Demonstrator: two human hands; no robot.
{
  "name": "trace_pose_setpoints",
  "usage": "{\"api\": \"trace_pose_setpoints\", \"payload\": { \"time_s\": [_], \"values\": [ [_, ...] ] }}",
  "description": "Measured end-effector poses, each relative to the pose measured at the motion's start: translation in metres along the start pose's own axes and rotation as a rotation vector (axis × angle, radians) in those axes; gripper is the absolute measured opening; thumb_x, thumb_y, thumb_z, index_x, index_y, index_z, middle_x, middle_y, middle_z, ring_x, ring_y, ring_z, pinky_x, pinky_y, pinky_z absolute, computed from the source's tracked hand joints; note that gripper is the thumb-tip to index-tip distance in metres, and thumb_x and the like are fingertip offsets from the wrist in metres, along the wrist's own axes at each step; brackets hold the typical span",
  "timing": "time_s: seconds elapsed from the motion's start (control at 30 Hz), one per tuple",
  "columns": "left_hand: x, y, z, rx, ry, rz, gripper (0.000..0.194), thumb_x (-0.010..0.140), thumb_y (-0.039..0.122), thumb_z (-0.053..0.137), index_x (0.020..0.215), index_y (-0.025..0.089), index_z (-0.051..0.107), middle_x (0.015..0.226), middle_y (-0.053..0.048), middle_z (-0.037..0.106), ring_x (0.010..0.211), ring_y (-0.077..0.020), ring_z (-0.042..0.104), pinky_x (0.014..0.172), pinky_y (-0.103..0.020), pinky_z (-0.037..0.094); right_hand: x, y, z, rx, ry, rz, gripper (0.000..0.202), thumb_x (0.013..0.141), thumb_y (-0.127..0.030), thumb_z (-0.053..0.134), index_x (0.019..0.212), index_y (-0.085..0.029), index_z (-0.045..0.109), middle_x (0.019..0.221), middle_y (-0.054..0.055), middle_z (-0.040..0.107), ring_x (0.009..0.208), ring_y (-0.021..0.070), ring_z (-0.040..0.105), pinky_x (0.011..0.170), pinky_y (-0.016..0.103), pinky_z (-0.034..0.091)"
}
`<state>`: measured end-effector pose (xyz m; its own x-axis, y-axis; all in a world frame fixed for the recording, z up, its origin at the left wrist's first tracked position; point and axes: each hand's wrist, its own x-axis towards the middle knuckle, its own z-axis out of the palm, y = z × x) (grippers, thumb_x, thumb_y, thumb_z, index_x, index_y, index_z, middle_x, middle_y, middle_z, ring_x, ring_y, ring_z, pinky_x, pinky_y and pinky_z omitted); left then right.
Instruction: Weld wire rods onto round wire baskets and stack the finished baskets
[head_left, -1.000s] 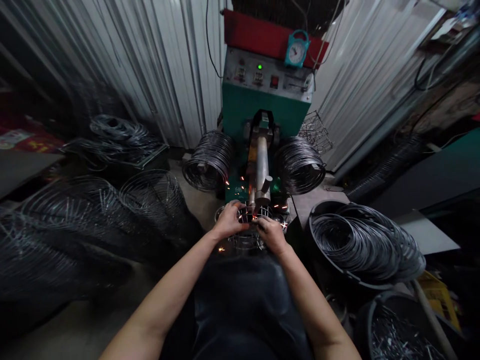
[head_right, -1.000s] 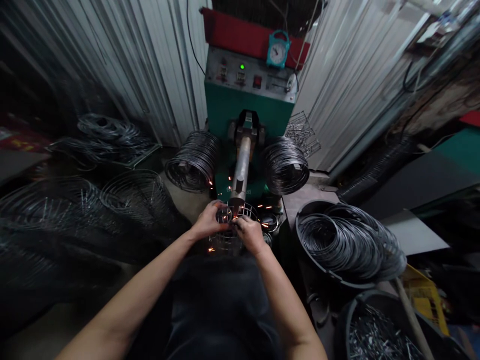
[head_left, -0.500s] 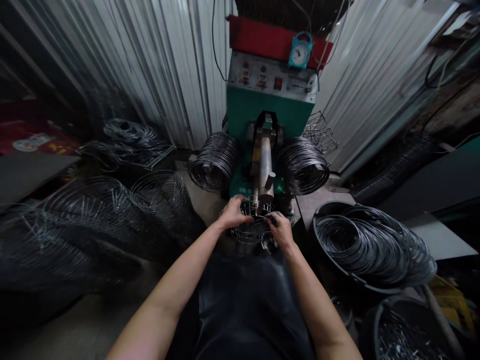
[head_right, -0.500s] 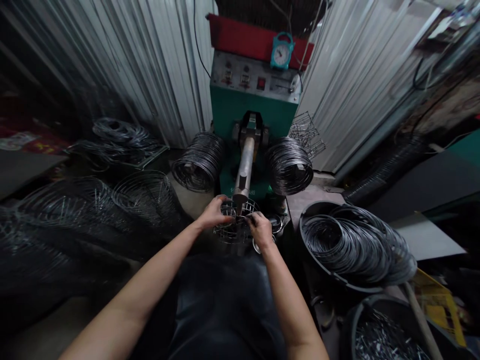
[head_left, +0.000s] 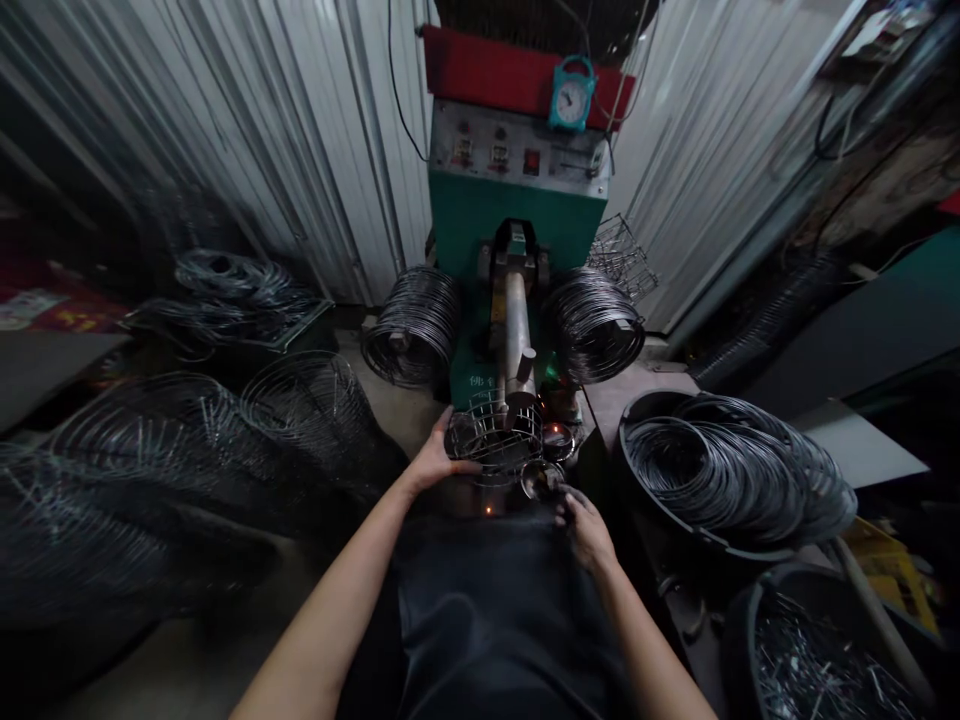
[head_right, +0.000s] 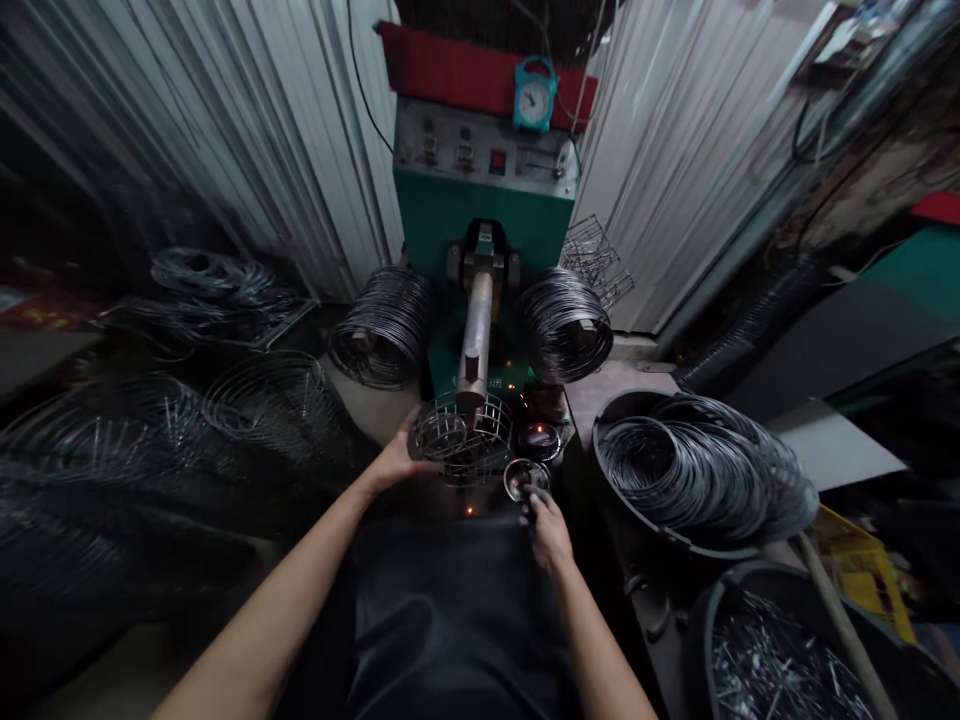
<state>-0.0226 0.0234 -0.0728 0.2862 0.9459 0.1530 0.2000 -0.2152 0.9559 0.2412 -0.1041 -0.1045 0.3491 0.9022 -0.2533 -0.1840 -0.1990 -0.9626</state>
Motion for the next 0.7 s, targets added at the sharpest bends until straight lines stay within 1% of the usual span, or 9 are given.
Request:
{"api": "trace_pose_setpoints", "payload": {
  "time_s": [0.1, 0.2, 0.27, 0.33, 0.4, 0.5, 0.57, 0.63, 0.7],
  "values": [
    [-0.011, -0.017, 0.011, -0.149, 0.052, -0.083, 0.103, 0.06, 0.029, 0.079, 0.14, 0.022, 0.014, 0.134, -0.016, 0.045, 0.122, -0.0251, 0.046, 0.101, -0.045, 0.039, -0.009, 0.007, -0.019, 0.175, -0.026, 0.13, 0.028, 0.062, -0.037, 0.068, 0.084, -0.02, 0.065, 0.061, 0.001, 0.056, 0.055, 0.0159, 0.056, 0.048, 0.029, 0.048],
    [-0.014, -0.016, 0.02, -0.199, 0.125, -0.117, 0.095, 0.064, 0.029, 0.077, 0.138, 0.025, 0.017, 0.135, -0.013, 0.044, 0.121, -0.024, 0.048, 0.1, -0.044, 0.041, -0.018, -0.003, -0.026, 0.15, -0.028, 0.101, 0.032, 0.064, -0.04, 0.07, 0.089, -0.02, 0.067, 0.068, 0.003, 0.061, 0.062, 0.0177, 0.059, 0.056, 0.032, 0.052],
    [-0.018, -0.01, 0.019, -0.239, 0.16, -0.119, 0.095, 0.062, 0.032, 0.078, 0.137, 0.025, 0.02, 0.133, -0.013, 0.046, 0.119, -0.0246, 0.05, 0.1, -0.044, 0.041, -0.026, -0.006, -0.03, -0.024, 0.013, -0.018, 0.033, 0.07, -0.043, 0.065, 0.094, -0.02, 0.067, 0.075, 0.005, 0.064, 0.071, 0.02, 0.062, 0.063, 0.034, 0.053],
    [-0.028, -0.002, 0.014, -0.28, 0.159, -0.122, 0.099, 0.058, 0.037, 0.08, 0.137, 0.024, 0.022, 0.132, -0.014, 0.047, 0.117, -0.0263, 0.051, 0.099, -0.045, 0.042, -0.036, 0.001, -0.036, -0.274, 0.031, -0.192, 0.029, 0.076, -0.043, 0.06, 0.092, -0.021, 0.068, 0.084, 0.007, 0.067, 0.084, 0.0229, 0.063, 0.074, 0.038, 0.052],
    [-0.042, 0.005, 0.007, -0.264, 0.131, -0.114, 0.104, 0.053, 0.04, 0.082, 0.137, 0.022, 0.024, 0.132, -0.014, 0.047, 0.115, -0.0281, 0.052, 0.097, -0.045, 0.043, -0.045, 0.014, -0.045, -0.499, -0.005, -0.346, 0.025, 0.078, -0.041, 0.056, 0.087, -0.022, 0.069, 0.09, 0.009, 0.068, 0.089, 0.0248, 0.063, 0.081, 0.04, 0.05],
    [-0.063, 0.021, 0.001, -0.065, 0.134, -0.044, 0.102, 0.049, 0.041, 0.082, 0.135, 0.021, 0.031, 0.13, -0.014, 0.047, 0.115, -0.0293, 0.051, 0.095, -0.043, 0.044, -0.055, 0.019, -0.049, -0.715, -0.099, -0.465, 0.023, 0.081, -0.035, 0.05, 0.087, -0.023, 0.069, 0.09, 0.009, 0.068, 0.084, 0.0243, 0.065, 0.077, 0.039, 0.052],
    [-0.072, 0.036, 0.003, 0.146, 0.178, 0.036, 0.095, 0.048, 0.039, 0.083, 0.131, 0.02, 0.039, 0.127, -0.012, 0.048, 0.117, -0.0295, 0.049, 0.098, -0.043, 0.041, -0.059, 0.001, -0.042, -0.808, -0.203, -0.528, 0.024, 0.084, -0.029, 0.047, 0.092, -0.023, 0.068, 0.091, 0.008, 0.069, 0.085, 0.0223, 0.066, 0.076, 0.035, 0.052],
    [-0.075, 0.054, 0.008, 0.373, 0.206, 0.117, 0.088, 0.047, 0.035, 0.084, 0.125, 0.021, 0.045, 0.125, -0.011, 0.05, 0.119, -0.03, 0.045, 0.102, -0.045, 0.037, -0.063, -0.033, -0.025, -0.893, -0.342, -0.6, 0.024, 0.085, -0.025, 0.048, 0.1, -0.023, 0.065, 0.095, 0.007, 0.068, 0.088, 0.0199, 0.065, 0.077, 0.031, 0.05],
    [-0.075, 0.072, 0.016, 0.561, 0.195, 0.175, 0.082, 0.045, 0.032, 0.084, 0.119, 0.022, 0.048, 0.126, -0.01, 0.05, 0.12, -0.0311, 0.043, 0.103, -0.046, 0.033, -0.065, -0.073, -0.002, -1.029, -0.399, -0.627, 0.026, 0.082, -0.022, 0.053, 0.107, -0.024, 0.061, 0.096, 0.004, 0.069, 0.089, 0.0195, 0.065, 0.076, 0.028, 0.048]
  ]
}}
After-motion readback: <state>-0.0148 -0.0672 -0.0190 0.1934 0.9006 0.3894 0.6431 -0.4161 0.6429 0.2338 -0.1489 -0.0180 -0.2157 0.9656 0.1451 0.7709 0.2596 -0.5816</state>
